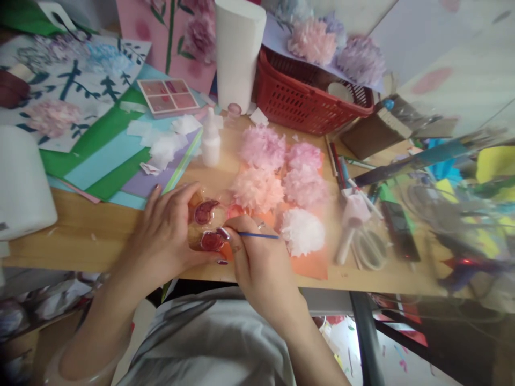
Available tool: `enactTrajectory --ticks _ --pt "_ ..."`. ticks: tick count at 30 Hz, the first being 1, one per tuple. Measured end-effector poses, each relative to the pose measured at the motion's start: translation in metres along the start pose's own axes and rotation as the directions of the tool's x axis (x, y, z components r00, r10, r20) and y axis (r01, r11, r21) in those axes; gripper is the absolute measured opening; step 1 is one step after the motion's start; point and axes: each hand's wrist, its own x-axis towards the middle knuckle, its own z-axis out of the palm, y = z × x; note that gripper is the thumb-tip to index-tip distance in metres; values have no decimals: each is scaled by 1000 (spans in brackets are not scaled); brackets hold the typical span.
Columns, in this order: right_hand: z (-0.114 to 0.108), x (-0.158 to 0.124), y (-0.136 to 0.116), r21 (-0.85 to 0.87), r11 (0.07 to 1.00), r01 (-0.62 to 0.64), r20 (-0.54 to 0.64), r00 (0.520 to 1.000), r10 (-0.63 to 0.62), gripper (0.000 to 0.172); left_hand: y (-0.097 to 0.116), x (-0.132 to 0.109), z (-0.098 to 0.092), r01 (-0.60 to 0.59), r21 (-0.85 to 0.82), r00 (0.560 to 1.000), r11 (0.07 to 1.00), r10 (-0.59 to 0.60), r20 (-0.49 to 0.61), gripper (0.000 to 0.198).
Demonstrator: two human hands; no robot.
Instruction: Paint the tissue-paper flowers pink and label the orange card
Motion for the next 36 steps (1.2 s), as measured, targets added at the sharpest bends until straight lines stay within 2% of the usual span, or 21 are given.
enactTrajectory --ticks 8,16,24,29,33,36 --pt "1 1 -6 0 1000 17 56 998 -17 19 1 0 0 10 7 1000 1000 -10 11 99" --pt "0 -4 1 85 991 -106 81 992 99 19 3 0 -6 2 34 998 999 -4 56 92" --pt "-1 -1 0 167 976 -141 140 983 118 25 2 0 -1 4 35 999 999 -5 41 98" --pt "-10 1 0 126 978 -169 190 971 143 29 1 0 -1 8 32 999 999 -9 37 97" --pt "-14 3 3 43 989 -141 133 982 134 29 1 0 -1 1 28 1000 1000 -2 26 98" --pt "-14 7 2 55 993 -107 146 984 98 28 1 0 -1 -1 30 1000 1000 0 28 99"
